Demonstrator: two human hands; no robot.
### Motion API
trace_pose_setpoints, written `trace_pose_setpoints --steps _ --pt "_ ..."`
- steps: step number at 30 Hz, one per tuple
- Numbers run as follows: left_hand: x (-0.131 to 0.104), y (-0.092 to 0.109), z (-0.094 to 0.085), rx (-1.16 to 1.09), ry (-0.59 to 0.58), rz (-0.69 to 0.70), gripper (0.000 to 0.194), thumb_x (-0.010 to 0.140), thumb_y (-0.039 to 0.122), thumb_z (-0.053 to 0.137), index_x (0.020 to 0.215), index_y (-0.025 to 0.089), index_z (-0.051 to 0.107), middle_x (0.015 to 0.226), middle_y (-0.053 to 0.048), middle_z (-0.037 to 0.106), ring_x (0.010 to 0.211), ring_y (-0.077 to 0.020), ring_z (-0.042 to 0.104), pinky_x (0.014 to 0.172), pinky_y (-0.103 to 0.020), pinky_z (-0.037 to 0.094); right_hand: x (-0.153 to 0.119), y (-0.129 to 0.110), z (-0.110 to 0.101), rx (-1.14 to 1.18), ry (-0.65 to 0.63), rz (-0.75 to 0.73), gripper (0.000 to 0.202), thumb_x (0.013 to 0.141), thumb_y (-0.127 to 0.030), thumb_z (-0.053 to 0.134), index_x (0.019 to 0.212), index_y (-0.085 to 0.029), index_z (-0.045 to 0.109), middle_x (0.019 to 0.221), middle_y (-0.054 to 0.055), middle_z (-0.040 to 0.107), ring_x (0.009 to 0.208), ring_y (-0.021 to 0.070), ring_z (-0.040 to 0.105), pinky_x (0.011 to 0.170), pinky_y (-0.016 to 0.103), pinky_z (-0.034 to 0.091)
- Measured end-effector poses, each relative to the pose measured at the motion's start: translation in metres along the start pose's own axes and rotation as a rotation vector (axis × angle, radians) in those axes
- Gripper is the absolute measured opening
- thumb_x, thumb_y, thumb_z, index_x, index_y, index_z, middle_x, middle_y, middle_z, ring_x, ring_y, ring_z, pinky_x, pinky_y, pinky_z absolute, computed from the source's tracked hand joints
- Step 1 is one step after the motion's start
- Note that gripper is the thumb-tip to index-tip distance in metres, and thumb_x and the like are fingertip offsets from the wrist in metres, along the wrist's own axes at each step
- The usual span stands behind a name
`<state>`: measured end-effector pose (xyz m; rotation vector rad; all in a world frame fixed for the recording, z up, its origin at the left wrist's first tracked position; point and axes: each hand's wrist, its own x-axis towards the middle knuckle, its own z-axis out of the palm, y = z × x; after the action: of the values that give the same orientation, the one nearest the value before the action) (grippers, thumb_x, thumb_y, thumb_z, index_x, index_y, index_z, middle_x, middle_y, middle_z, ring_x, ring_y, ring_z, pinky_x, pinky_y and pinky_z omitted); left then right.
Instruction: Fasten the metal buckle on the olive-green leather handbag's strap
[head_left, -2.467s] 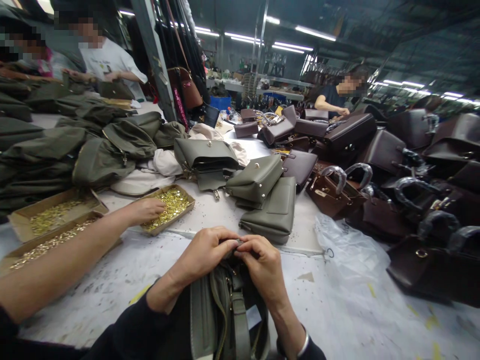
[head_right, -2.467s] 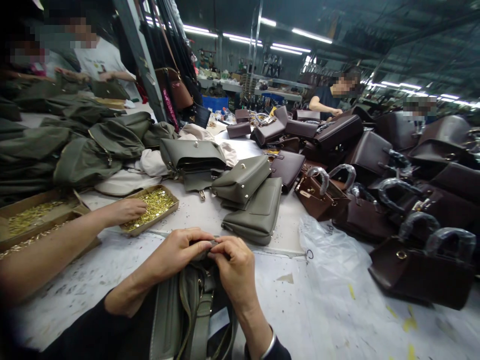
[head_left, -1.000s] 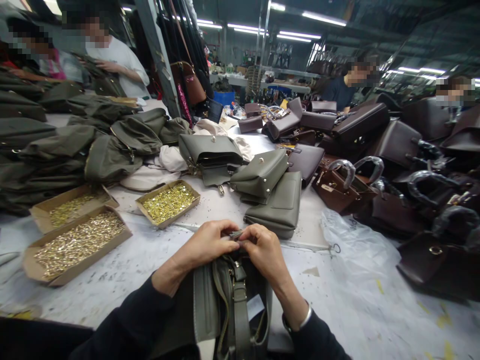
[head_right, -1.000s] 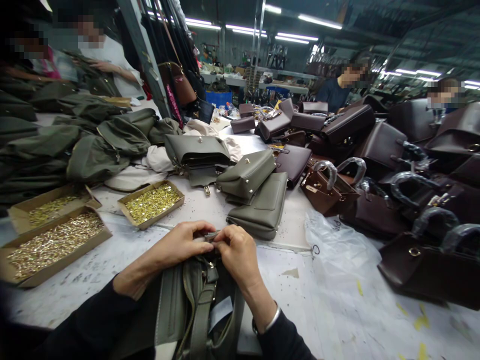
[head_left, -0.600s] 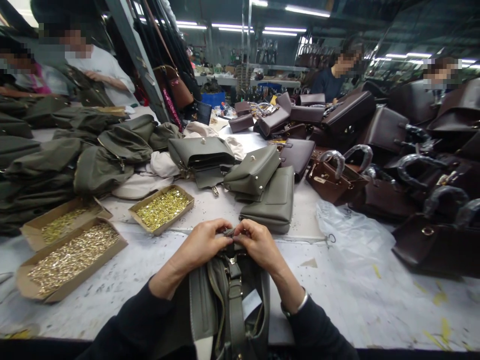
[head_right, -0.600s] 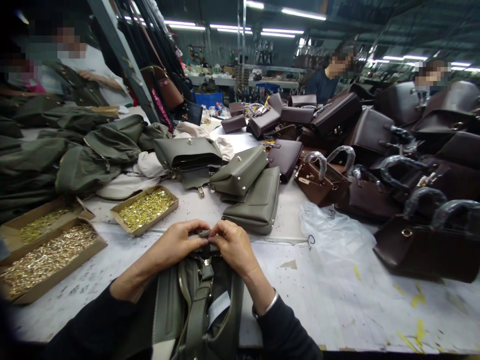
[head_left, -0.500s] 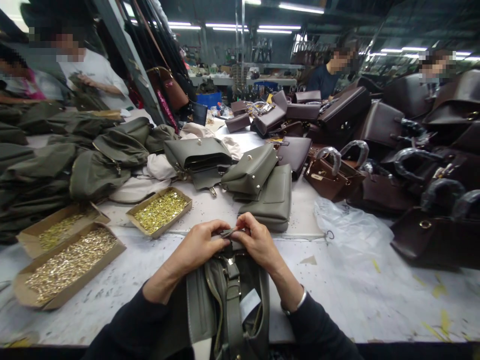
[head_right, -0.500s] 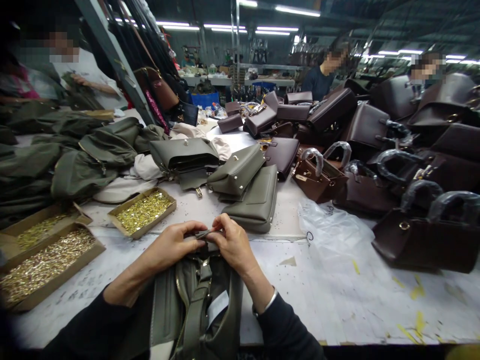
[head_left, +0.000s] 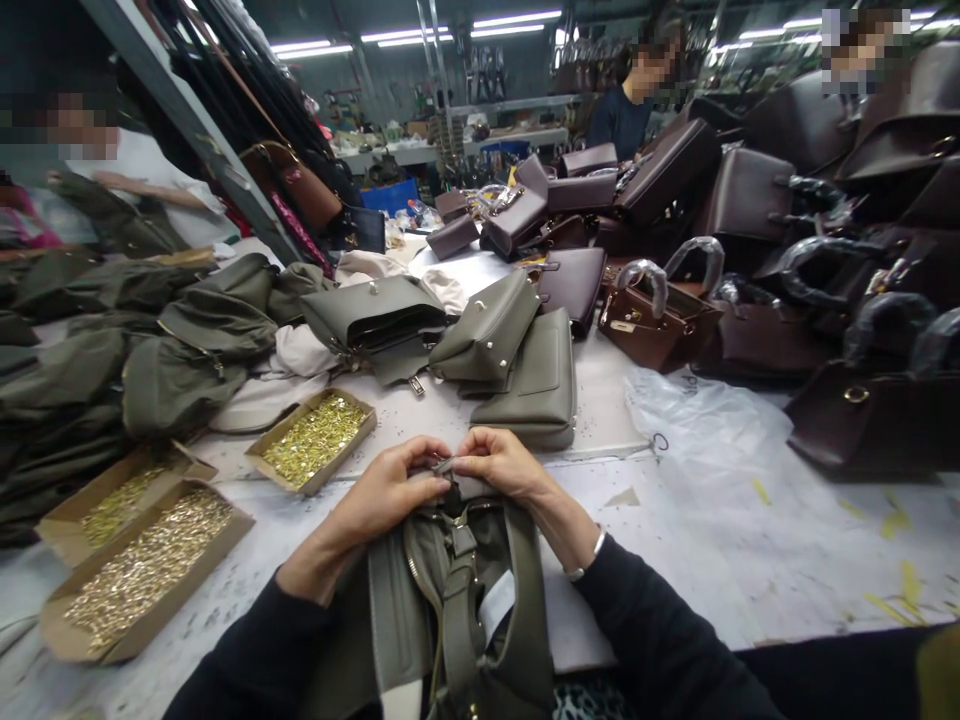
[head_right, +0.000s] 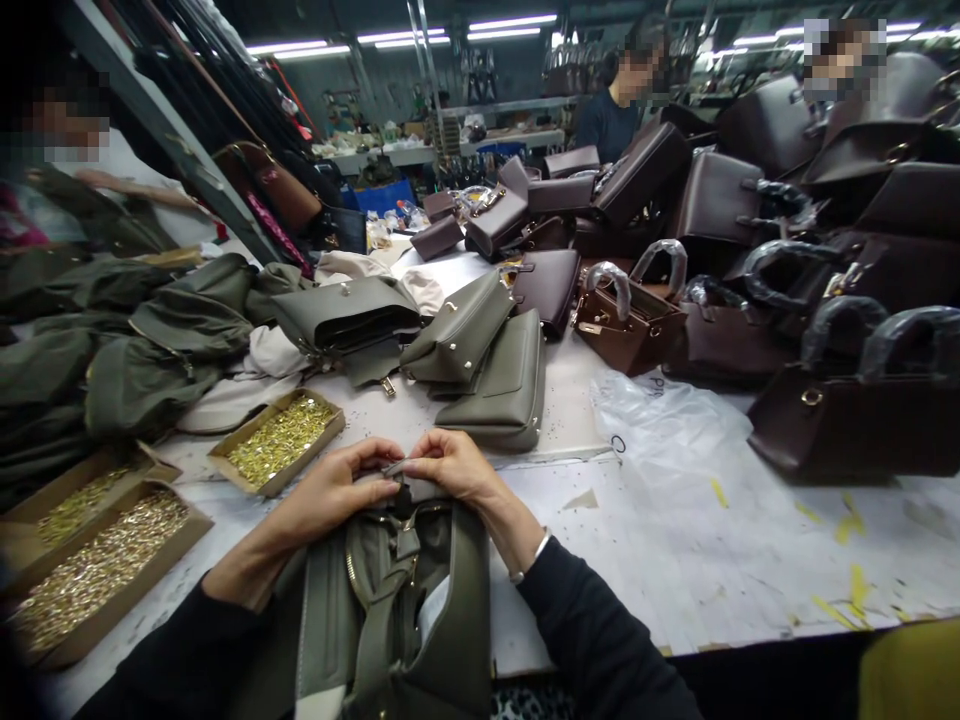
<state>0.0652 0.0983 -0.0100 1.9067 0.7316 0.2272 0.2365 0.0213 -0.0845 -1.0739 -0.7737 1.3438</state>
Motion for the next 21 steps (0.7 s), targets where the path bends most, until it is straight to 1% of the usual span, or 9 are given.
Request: trace_pose_setpoints --steps 3,6,10,13,16,19,21 --pt "0.001 -0.005 0.0 -0.051 0.004 -0.007 0.031 0.073 0.031 0.072 0.099 0.016 0.065 0.101 -0.007 0.071 0.1 -0.0225 0.066 0.093 -0.033 0.052 0.0 0.002 0.001 0.049 -0.003 0.031 0.05 0.049 -0.049 0.094 0.07 -0.016 0.063 0.062 -0.004 0.063 0.055 0.0082 0.049 0.055 0.021 0.035" --pt "0.001 -0.007 0.004 -0.067 0.037 -0.028 0.031 0.071 0.031 0.073 0.097 0.016 0.064 0.098 -0.006 0.071 0.098 -0.0232 0.066 0.09 -0.034 0.053 0.0 0.004 -0.001 0.083 -0.004 0.064 0.052 0.047 -0.049 0.095 0.071 -0.016 0.063 0.062 -0.004 0.063 0.055 0.0083 0.05 0.055 0.021 0.035" --pt "0.0 -0.007 0.012 0.038 0.122 -0.04 0.029 0.073 0.03 0.069 0.098 0.018 0.064 0.098 -0.005 0.071 0.096 -0.0238 0.066 0.089 -0.035 0.051 0.0 0.006 -0.004 0.108 0.01 0.055 0.051 0.047 -0.048 0.096 0.071 -0.016 0.063 0.061 -0.004 0.062 0.054 0.0081 0.048 0.054 0.021 0.033" --pt "0.0 -0.008 0.015 0.099 0.161 -0.049 0.028 0.074 0.029 0.067 0.1 0.018 0.064 0.099 -0.005 0.071 0.098 -0.024 0.066 0.09 -0.036 0.049 -0.001 0.006 -0.005 0.087 0.021 0.024 0.046 0.05 -0.044 0.094 0.071 -0.017 0.063 0.061 -0.004 0.062 0.053 0.0077 0.046 0.053 0.021 0.032" --pt "0.001 -0.009 0.014 0.063 0.168 -0.065 0.028 0.071 0.029 0.067 0.097 0.018 0.064 0.096 -0.005 0.071 0.096 -0.0243 0.066 0.087 -0.035 0.05 -0.002 0.005 -0.003 0.035 0.03 -0.01 0.04 0.056 -0.042 0.091 0.07 -0.017 0.063 0.061 -0.004 0.061 0.054 0.0085 0.046 0.054 0.022 0.033" --pt "0.0 -0.009 0.016 0.04 0.197 -0.08 0.028 0.069 0.028 0.067 0.094 0.017 0.063 0.093 -0.005 0.07 0.093 -0.0241 0.066 0.084 -0.034 0.05 -0.005 0.002 -0.001 -0.051 0.038 -0.093 0.033 0.062 -0.039 0.087 0.071 -0.017 0.064 0.065 -0.003 0.062 0.06 0.0105 0.05 0.058 0.023 0.037" --pt "-0.001 -0.008 0.018 0.096 0.236 -0.056 0.023 0.071 0.026 0.065 0.093 0.018 0.064 0.092 -0.004 0.07 0.092 -0.0229 0.065 0.085 -0.035 0.049 -0.008 0.001 0.0 -0.127 0.063 -0.16 0.027 0.067 -0.037 0.083 0.072 -0.018 0.065 0.068 -0.003 0.063 0.064 0.0119 0.052 0.062 0.024 0.04"
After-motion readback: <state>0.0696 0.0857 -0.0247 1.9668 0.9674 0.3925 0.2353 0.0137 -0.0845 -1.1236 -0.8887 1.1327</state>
